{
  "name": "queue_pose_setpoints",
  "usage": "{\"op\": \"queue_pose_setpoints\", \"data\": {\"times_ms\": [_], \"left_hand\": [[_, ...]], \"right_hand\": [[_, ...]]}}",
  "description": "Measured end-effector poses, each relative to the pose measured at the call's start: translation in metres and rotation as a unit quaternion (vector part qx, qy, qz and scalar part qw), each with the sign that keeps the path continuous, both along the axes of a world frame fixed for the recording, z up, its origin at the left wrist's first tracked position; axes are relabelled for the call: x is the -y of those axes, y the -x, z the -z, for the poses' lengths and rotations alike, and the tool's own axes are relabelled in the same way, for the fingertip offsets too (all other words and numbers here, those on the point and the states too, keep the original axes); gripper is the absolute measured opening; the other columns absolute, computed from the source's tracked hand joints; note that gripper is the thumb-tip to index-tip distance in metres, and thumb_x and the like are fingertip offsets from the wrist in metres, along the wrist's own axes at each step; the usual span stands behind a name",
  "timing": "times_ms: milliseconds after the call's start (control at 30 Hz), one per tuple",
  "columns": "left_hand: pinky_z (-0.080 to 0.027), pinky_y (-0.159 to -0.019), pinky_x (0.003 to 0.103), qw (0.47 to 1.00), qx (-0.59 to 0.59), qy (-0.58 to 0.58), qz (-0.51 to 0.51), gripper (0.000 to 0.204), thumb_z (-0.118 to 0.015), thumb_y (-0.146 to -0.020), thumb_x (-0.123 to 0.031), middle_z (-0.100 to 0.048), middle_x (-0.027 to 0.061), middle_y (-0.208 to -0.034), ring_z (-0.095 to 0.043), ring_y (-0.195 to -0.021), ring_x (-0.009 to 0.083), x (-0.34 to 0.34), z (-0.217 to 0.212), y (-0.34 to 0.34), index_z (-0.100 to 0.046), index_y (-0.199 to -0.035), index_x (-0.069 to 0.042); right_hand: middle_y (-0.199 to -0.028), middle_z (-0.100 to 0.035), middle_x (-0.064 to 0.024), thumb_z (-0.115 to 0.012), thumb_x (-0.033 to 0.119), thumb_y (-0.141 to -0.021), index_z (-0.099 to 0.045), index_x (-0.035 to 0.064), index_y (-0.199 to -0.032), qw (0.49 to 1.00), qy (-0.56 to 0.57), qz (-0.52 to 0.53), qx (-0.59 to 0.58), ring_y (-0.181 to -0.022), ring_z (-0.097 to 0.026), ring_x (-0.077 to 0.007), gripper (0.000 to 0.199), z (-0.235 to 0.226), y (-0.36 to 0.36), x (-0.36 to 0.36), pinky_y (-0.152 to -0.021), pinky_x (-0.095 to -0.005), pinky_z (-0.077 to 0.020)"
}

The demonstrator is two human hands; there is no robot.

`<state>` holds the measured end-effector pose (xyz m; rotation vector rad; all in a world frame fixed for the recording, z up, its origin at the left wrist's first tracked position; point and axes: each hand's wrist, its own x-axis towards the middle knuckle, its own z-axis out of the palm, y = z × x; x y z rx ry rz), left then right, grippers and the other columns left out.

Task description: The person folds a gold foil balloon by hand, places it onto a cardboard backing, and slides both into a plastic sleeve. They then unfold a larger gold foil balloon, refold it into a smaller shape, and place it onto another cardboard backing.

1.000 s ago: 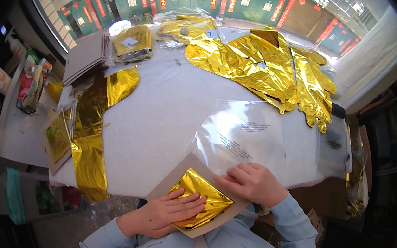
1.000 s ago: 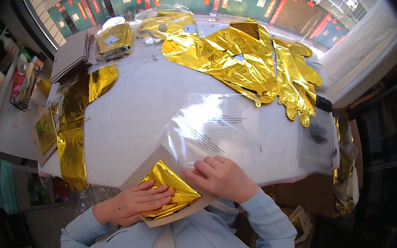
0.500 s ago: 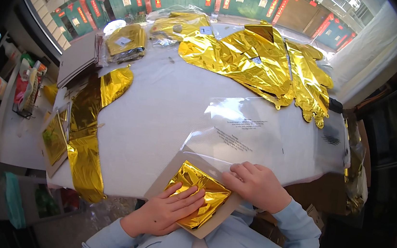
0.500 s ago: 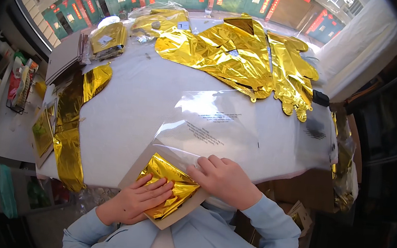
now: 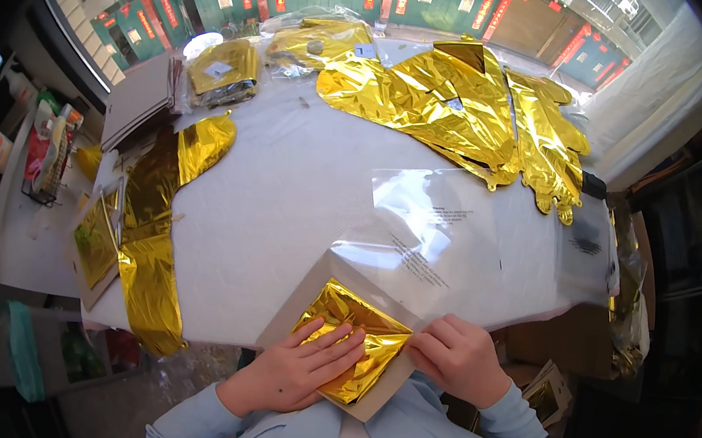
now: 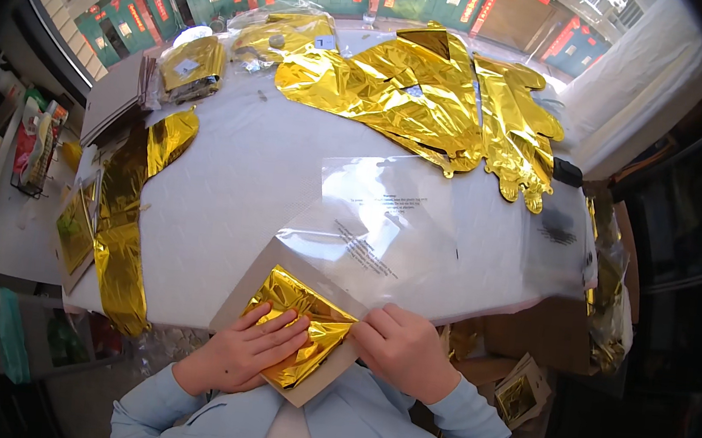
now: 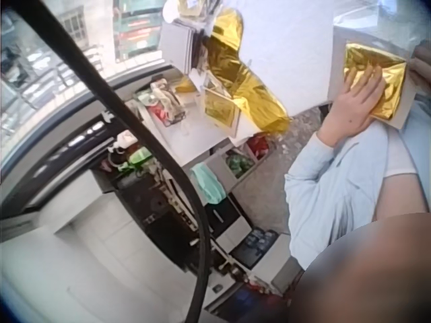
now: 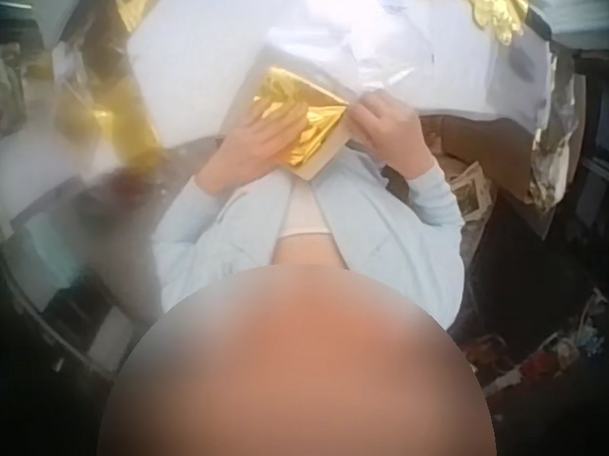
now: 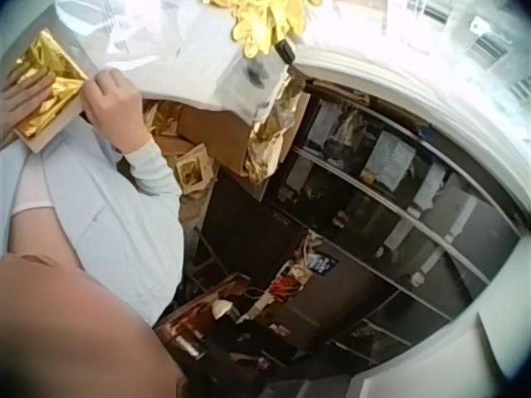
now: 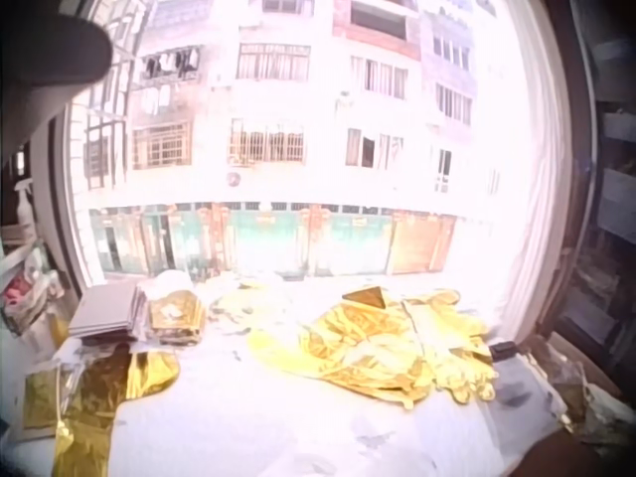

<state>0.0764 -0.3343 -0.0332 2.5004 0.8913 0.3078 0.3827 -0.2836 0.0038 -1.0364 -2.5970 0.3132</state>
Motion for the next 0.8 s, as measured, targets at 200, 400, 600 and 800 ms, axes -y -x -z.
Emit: {"op": "queue_pose_setpoints", "data": {"times_ms": [200, 400, 600, 800], "left_hand": [[-0.025, -0.13, 0.051, 0.999, -0.013, 0.0, 0.033, 0.067, -0.062, -0.099, -0.025, -0.041, 0.014, -0.169, -0.037, -0.158, 0.0284, -0.008, -0.002, 0.002, -0.044, -0.161, -0.006], [-0.024, -0.13, 0.049, 0.999, -0.001, -0.004, 0.049, 0.063, -0.058, -0.1, -0.025, -0.044, 0.0113, -0.167, -0.038, -0.157, 0.0279, -0.016, -0.003, 0.005, -0.046, -0.161, -0.01], [-0.02, -0.132, 0.05, 0.998, 0.01, 0.039, 0.041, 0.064, -0.054, -0.102, -0.029, -0.042, 0.0083, -0.168, -0.034, -0.159, 0.0303, -0.016, 0.001, 0.006, -0.043, -0.163, -0.013], [-0.012, -0.131, 0.061, 0.997, -0.044, -0.023, 0.059, 0.068, -0.058, -0.101, -0.031, -0.034, 0.0099, -0.172, -0.024, -0.161, 0.0418, -0.021, -0.004, 0.005, -0.041, -0.163, -0.012]], "right_hand": [[-0.113, -0.069, -0.0116, -0.08, 0.016, -0.087, -0.071, 0.006, -0.114, 0.989, 0.082, -0.015, -0.118, -0.106, -0.068, -0.0329, 0.03, 0.011, 0.011, -0.045, -0.09, -0.0418, -0.0569], [-0.132, -0.065, -0.0112, -0.08, 0.019, -0.087, -0.068, 0.0068, -0.126, 0.995, 0.032, -0.047, -0.085, -0.127, -0.06, -0.0332, 0.042, 0.028, 0.04, -0.046, -0.108, -0.0442, -0.0488], [-0.097, -0.064, -0.0089, -0.079, 0.011, -0.086, -0.07, 0.007, -0.113, 0.994, 0.051, -0.007, -0.095, -0.09, -0.066, -0.0283, 0.029, 0.028, 0.039, -0.038, -0.079, -0.0405, -0.0539], [-0.084, -0.062, -0.0078, -0.077, 0.007, -0.086, -0.072, 0.0054, -0.099, 0.996, -0.035, 0.006, -0.085, -0.075, -0.066, -0.0259, 0.014, 0.034, 0.044, -0.032, -0.065, -0.0371, -0.0542]]}}
